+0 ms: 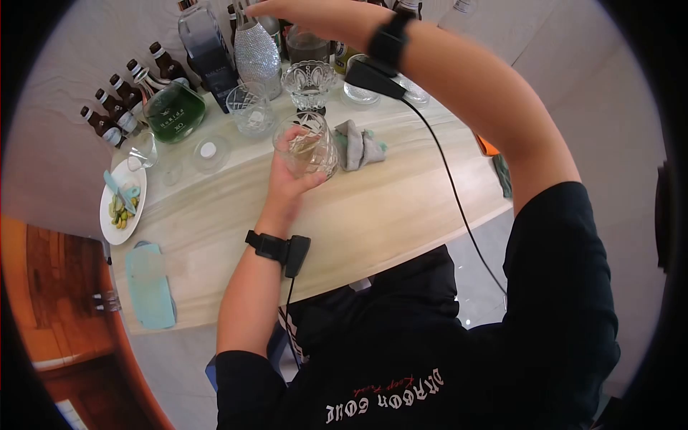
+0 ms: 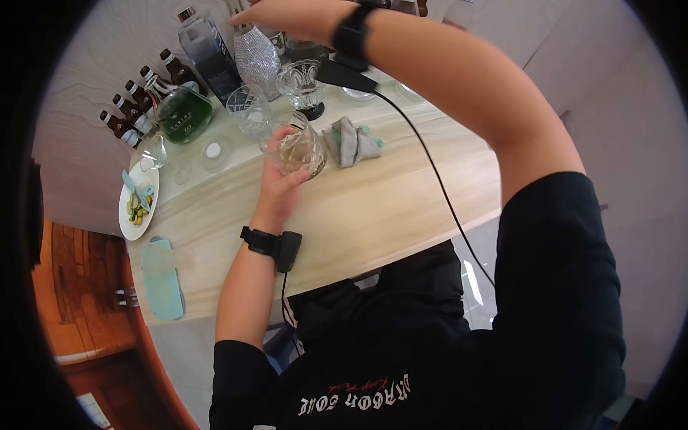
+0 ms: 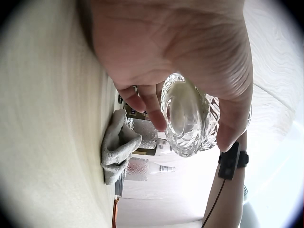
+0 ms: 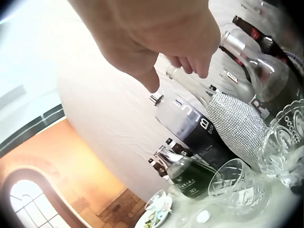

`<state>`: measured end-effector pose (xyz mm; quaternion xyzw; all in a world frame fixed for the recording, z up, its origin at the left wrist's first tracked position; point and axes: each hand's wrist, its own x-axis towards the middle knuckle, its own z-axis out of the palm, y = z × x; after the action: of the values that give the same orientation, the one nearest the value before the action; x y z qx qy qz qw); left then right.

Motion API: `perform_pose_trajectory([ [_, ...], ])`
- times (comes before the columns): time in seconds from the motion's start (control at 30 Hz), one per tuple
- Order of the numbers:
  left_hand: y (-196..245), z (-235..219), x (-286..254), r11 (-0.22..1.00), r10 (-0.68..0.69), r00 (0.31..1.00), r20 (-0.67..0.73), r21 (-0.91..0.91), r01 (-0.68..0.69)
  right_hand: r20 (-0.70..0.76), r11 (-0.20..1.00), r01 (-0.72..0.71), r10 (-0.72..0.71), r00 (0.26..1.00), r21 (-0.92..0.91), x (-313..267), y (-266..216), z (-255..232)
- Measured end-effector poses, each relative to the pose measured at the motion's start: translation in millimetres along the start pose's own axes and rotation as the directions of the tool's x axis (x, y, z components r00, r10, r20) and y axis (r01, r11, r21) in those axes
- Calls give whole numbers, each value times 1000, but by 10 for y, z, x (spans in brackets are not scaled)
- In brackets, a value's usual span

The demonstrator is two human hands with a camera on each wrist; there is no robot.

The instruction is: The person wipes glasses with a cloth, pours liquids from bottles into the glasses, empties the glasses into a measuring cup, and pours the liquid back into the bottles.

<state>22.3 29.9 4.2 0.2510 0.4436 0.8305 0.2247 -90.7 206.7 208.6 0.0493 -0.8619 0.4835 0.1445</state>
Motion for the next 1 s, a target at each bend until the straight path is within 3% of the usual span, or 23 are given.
perform_pose_trajectory([
  [0.07, -1, 9, -6, 1000, 3, 1000, -2, -3, -3, 60, 915, -120, 105, 993, 385, -276, 163, -270],
  [0.13, -11, 8, -6, 1000, 10, 1000, 1, -11, -10, 109, 981, 34, -56, 993, 191, -590, 605, -503],
  [0.17, -14, 6, 0, 1000, 13, 1000, 6, -18, -13, 101, 970, -41, 18, 995, 239, -824, 744, -512],
  [0.2, -8, -4, 8, 1000, 13, 1000, 12, -15, -12, 206, 994, -53, 32, 978, 100, -990, 982, -524],
  [0.27, -10, -22, 5, 1000, 8, 1000, 27, 23, -9, 419, 983, 53, 27, 908, -178, -1375, 1297, -432],
  [0.3, -13, -26, 6, 1000, -6, 999, 33, 25, 5, 507, 958, 129, 19, 862, -256, -1590, 1193, -400],
  [0.37, -15, -17, 12, 999, 13, 1000, 21, 43, -14, 527, 965, 139, -1, 850, -221, -1877, 1358, -277],
  [0.43, 2, 2, 7, 999, -7, 1000, 27, 37, 6, 506, 818, 420, -188, 842, -394, -1979, 1442, -158],
  [0.47, 19, 5, 2, 1000, -12, 1000, 18, 20, 12, 505, 879, 299, -79, 860, -372, -1965, 1473, -128],
  [0.6, -3, -17, 0, 1000, 2, 1000, 9, 24, -2, 486, 870, 254, -18, 874, -424, -1940, 1528, -82],
  [0.63, -5, -23, -1, 1000, 3, 1000, 9, 15, -3, 439, 970, 40, 71, 896, -240, -1961, 1490, -68],
  [0.67, -6, -35, 5, 1000, 7, 1000, 8, 6, -7, 412, 985, -171, 169, 895, -33, -1982, 1449, -47],
  [0.7, -8, -29, 13, 1000, 13, 1000, 5, 7, -13, 415, 986, -165, 164, 895, -34, -2023, 1365, 7],
  [0.73, -16, -14, 4, 999, 16, 1000, -15, 28, -15, 276, 928, -255, 179, 944, 270, -2105, 1244, 114],
  [0.77, -26, -6, -10, 999, 18, 999, -36, 48, -16, 142, 783, -277, 239, 961, 557, -2179, 1144, 239],
  [0.8, -48, -9, -17, 999, 17, 999, -42, 47, -15, 83, 710, -181, 171, 982, 681, -2223, 1099, 388],
  [0.83, -75, -19, -24, 998, 26, 998, -65, 64, -22, 87, 707, -186, 174, 981, 682, -2262, 1037, 514],
  [0.9, -88, -19, -14, 996, 39, 996, -84, 87, -32, -124, 681, 40, 74, 990, 731, -2290, 951, 665],
  [0.93, -86, -15, -22, 994, 19, 995, -101, 110, -8, -44, 754, -21, 66, 997, 656, -2312, 959, 646],
  [0.97, -82, -12, -44, 991, -1, 993, -122, 134, 17, -38, 751, -24, 65, 997, 659, -2296, 933, 696],
  [1.0, -83, -9, -57, 990, 0, 992, -128, 137, 18, -116, 728, 0, 109, 987, 685, -2254, 888, 783],
])
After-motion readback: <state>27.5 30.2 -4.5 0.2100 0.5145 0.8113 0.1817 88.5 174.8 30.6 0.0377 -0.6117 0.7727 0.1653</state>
